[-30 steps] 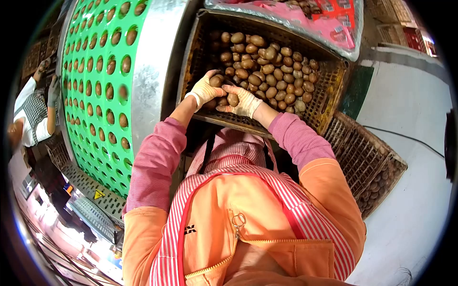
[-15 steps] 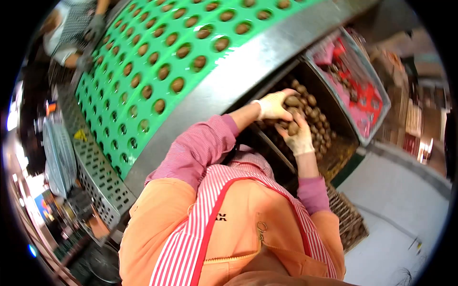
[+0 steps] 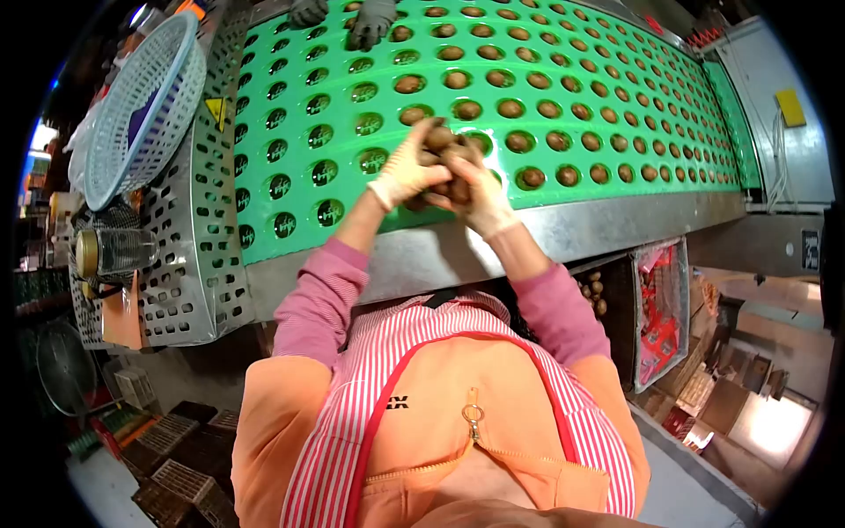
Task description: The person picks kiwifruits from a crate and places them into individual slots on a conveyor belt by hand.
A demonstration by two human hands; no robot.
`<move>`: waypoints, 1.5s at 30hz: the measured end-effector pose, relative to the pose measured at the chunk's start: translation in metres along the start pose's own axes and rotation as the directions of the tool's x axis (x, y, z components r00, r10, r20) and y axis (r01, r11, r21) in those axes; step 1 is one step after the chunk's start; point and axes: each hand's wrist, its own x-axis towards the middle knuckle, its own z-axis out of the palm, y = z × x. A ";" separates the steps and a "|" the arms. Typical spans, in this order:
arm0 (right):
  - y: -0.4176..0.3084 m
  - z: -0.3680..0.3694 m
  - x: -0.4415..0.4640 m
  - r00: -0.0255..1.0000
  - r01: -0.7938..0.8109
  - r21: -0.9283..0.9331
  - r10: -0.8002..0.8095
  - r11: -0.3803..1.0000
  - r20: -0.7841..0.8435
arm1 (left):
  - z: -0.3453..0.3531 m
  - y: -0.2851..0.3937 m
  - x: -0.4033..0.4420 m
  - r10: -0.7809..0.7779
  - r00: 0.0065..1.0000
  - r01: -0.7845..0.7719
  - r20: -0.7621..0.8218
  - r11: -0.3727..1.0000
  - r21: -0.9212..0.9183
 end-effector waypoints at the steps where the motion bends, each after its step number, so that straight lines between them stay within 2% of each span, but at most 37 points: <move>1: 0.014 0.012 0.026 0.999 -0.033 -0.012 0.033 0.999 0.040 | -0.027 -0.001 -0.010 0.009 0.998 -0.014 -0.067 0.998 -0.068; 4: 0.046 0.045 0.083 0.979 -0.186 -0.081 0.192 0.979 0.072 | -0.097 -0.014 -0.032 0.129 0.961 -0.123 -0.243 0.992 0.038; 5: 0.052 0.065 0.087 0.981 -0.186 -0.091 0.190 0.978 0.037 | -0.111 -0.012 -0.043 0.046 0.949 -0.060 -0.311 0.998 -0.034; 7: 0.062 0.083 0.108 0.967 -0.213 -0.169 0.232 0.962 0.104 | -0.142 -0.021 -0.053 0.219 0.864 -0.246 -0.453 0.969 0.000; 8: 0.067 0.091 0.118 0.957 -0.249 -0.203 0.273 0.947 0.101 | -0.154 -0.029 -0.062 0.144 0.843 -0.251 -0.519 0.957 -0.143; 9: 0.070 0.102 0.128 0.952 -0.277 -0.269 0.301 0.922 0.051 | -0.168 -0.037 -0.068 0.181 0.794 -0.284 -0.581 0.955 -0.090; 11: 0.070 0.116 0.148 0.938 -0.282 -0.487 0.343 0.827 0.040 | -0.185 -0.030 -0.089 0.035 0.732 -0.230 -0.680 0.953 -0.198; 12: 0.071 0.118 0.163 0.909 -0.339 -0.597 0.416 0.727 -0.008 | -0.186 -0.026 -0.092 0.009 0.649 -0.263 -0.760 0.941 -0.213; 13: 0.073 0.120 0.173 0.947 -0.214 -0.778 0.320 0.591 -0.017 | -0.199 -0.027 -0.098 0.023 0.624 -0.239 -0.781 0.958 -0.162; 15: 0.079 0.124 0.188 0.990 0.022 -0.981 0.129 0.192 0.048 | -0.230 -0.041 -0.097 0.251 0.487 -0.203 -0.836 0.964 0.172; 16: 0.080 0.121 0.193 0.968 0.251 -0.967 -0.004 0.031 0.251 | -0.242 -0.037 -0.097 0.322 0.440 -0.058 -0.839 0.942 0.331; 17: 0.080 0.120 0.200 0.957 0.280 -0.957 -0.058 -0.081 0.284 | -0.249 -0.034 -0.099 0.338 0.432 0.071 -0.836 0.912 0.405; 19: 0.074 0.122 0.217 0.916 0.313 -0.900 -0.155 -0.304 0.371 | -0.250 -0.011 -0.098 0.311 0.451 0.149 -0.837 0.898 0.414; 21: 0.064 0.125 0.236 0.851 0.288 -0.828 -0.269 -0.481 0.452 | -0.259 -0.005 -0.087 0.368 0.447 0.133 -0.815 0.874 0.468; 22: 0.056 0.125 0.247 0.870 0.232 -0.811 -0.258 -0.538 0.420 | -0.262 0.001 -0.081 0.394 0.445 0.129 -0.804 0.861 0.493; 23: 0.047 0.123 0.257 0.889 0.175 -0.788 -0.250 -0.591 0.384 | -0.265 0.008 -0.075 0.402 0.484 0.220 -0.777 0.804 0.553; 25: 0.031 0.115 0.270 0.973 0.043 -0.710 -0.131 -0.703 0.188 | -0.265 0.033 -0.059 0.395 0.569 0.381 -0.721 0.651 0.657; 26: 0.027 0.094 0.278 0.986 0.050 -0.667 -0.070 -0.744 0.151 | -0.270 0.035 -0.050 0.337 0.632 0.414 -0.698 0.615 0.672; 29: 0.017 0.094 0.257 0.973 0.055 -0.704 -0.119 -0.708 0.197 | -0.304 -0.009 -0.020 0.316 0.701 0.463 -0.640 0.481 0.745; 30: 0.012 0.103 0.247 0.977 0.075 -0.715 -0.091 -0.695 0.192 | -0.297 0.006 -0.020 0.315 0.731 0.530 -0.606 0.298 0.794; 33: 0.025 0.082 0.231 0.895 0.268 -0.632 -0.056 -0.727 0.443 | -0.276 0.030 -0.012 0.334 0.680 0.512 -0.653 0.421 0.749; 34: 0.032 0.078 0.222 0.868 0.340 -0.561 0.024 -0.755 0.495 | -0.274 0.022 -0.004 0.446 0.729 0.378 -0.519 0.371 0.848; 35: 0.038 0.069 0.217 0.842 0.415 -0.526 0.095 -0.743 0.531 | -0.263 0.017 0.002 0.434 0.800 0.313 -0.414 0.287 0.905; 37: 0.048 0.061 0.209 0.809 0.421 -0.560 0.016 -0.714 0.588 | -0.254 0.011 0.024 0.304 0.926 0.156 -0.224 0.234 0.960; 40: 0.050 0.062 0.194 0.742 0.353 -0.689 -0.260 -0.633 0.618 | -0.252 -0.009 0.034 0.403 0.885 0.081 -0.235 0.362 0.929; 41: 0.047 0.064 0.184 0.750 0.346 -0.707 -0.272 -0.617 0.604 | -0.253 -0.015 0.031 0.454 0.839 0.084 -0.302 0.439 0.894; 43: 0.045 0.070 0.157 0.759 0.480 -0.759 -0.225 -0.440 0.611 | -0.250 -0.003 0.017 0.533 0.727 0.060 -0.434 0.580 0.813; 44: 0.049 0.076 0.143 0.768 0.524 -0.749 -0.154 -0.406 0.621 | -0.243 0.006 0.005 0.470 0.710 0.167 -0.525 0.612 0.773; 45: 0.055 0.084 0.127 0.791 0.550 -0.747 -0.054 -0.373 0.609 | -0.242 0.005 -0.006 0.502 0.668 0.180 -0.549 0.607 0.774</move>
